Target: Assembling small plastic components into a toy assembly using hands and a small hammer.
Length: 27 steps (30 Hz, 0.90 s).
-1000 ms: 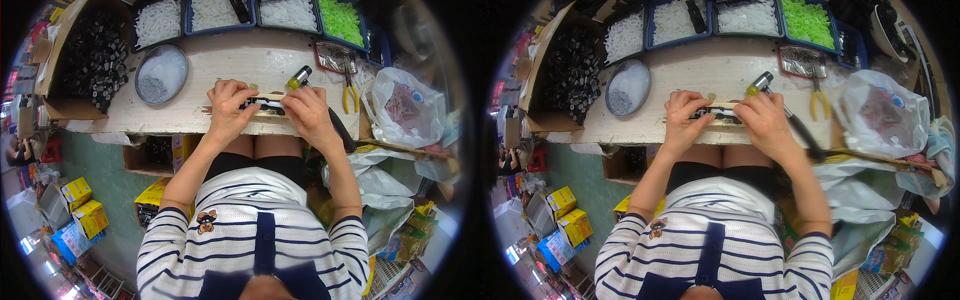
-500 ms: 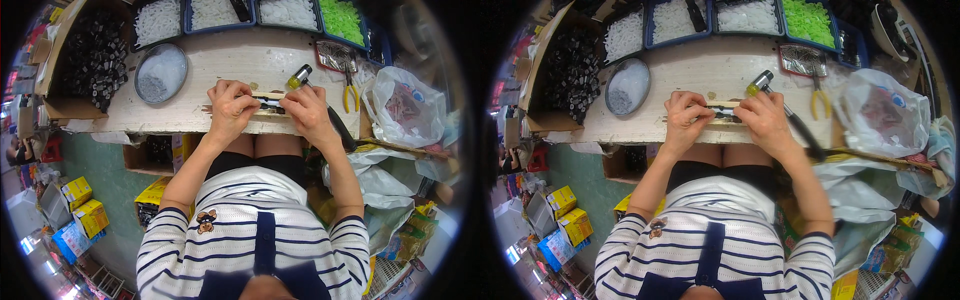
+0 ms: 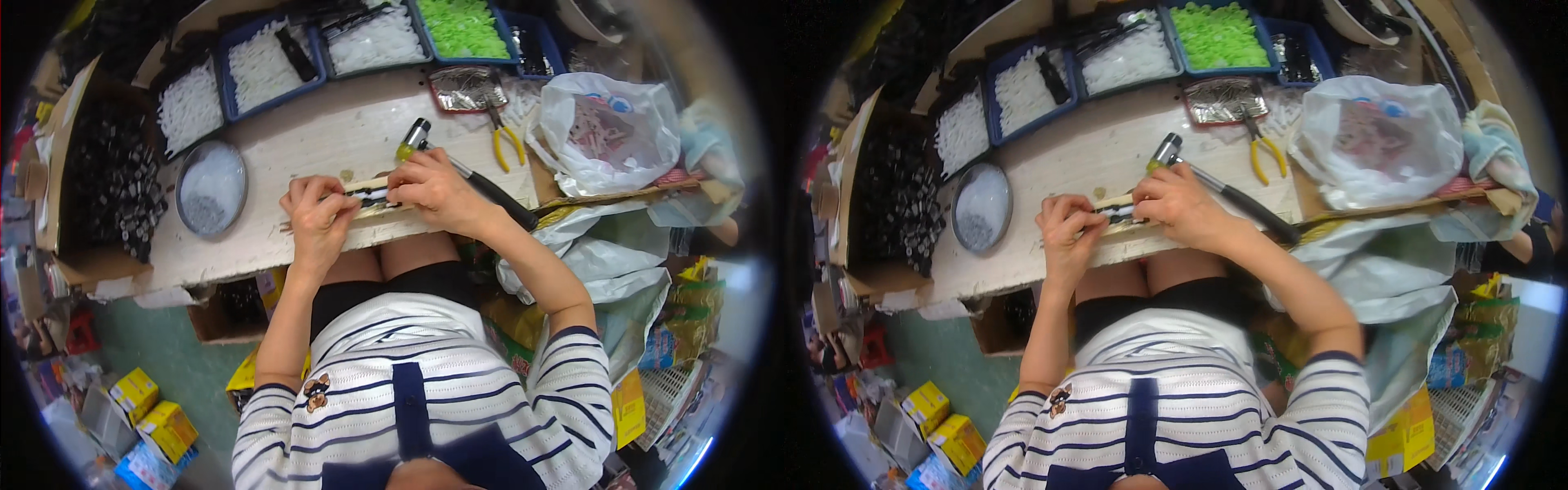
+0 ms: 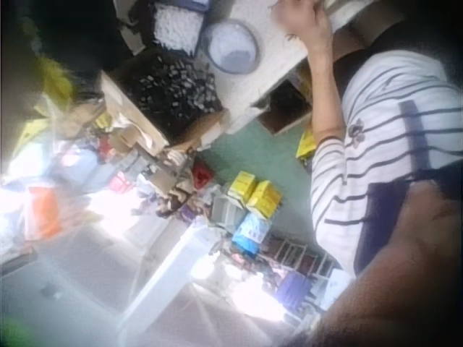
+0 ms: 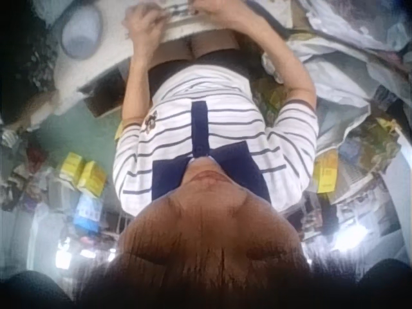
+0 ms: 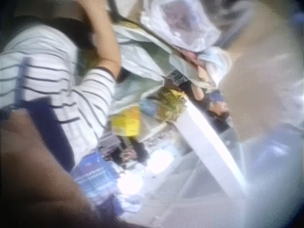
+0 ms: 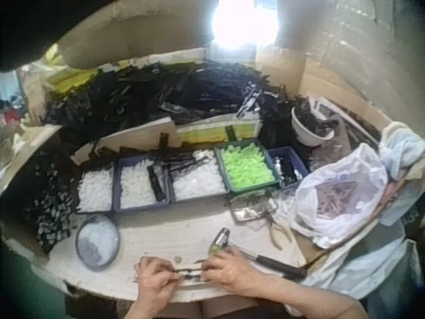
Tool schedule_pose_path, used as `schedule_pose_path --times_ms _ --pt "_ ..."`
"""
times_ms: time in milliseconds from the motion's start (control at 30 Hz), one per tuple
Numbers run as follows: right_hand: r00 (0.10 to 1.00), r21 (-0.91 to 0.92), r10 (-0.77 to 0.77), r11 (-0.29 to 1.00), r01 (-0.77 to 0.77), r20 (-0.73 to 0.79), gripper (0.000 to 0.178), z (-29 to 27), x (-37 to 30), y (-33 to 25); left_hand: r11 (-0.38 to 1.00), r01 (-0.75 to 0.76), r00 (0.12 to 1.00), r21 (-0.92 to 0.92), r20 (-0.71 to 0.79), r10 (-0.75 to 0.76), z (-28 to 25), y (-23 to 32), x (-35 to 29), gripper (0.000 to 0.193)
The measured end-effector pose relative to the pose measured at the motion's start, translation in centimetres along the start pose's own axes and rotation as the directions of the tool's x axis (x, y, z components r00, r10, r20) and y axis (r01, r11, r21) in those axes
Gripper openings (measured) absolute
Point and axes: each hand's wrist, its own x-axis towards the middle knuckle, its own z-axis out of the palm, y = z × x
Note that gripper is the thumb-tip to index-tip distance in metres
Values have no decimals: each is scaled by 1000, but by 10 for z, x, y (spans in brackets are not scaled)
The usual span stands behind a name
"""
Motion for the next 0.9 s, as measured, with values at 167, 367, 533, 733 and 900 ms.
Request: schedule_pose_path --times_ms 167,367,533,733,900 --pt "955 -78 156 981 -180 -252 16 -33 12 40 1000 -14 1000 -6 10 14 1 0 -1 12" --pt "741 -394 332 682 -616 -584 13 -112 11 147 999 -11 1000 -38 22 11 -1 2 3 13" --pt "404 -413 764 199 -889 -503 24 -159 -1 201 999 1 1000 -45 23 0 -1 3 2 12" --pt "294 -274 851 186 -944 -436 43 -159 -5 213 1000 -18 1000 -21 14 18 -2 3 3 13" --pt "287 -141 868 251 -958 -406 46 -169 -12 219 1000 -20 1000 -20 9 21 -1 3 2 13"
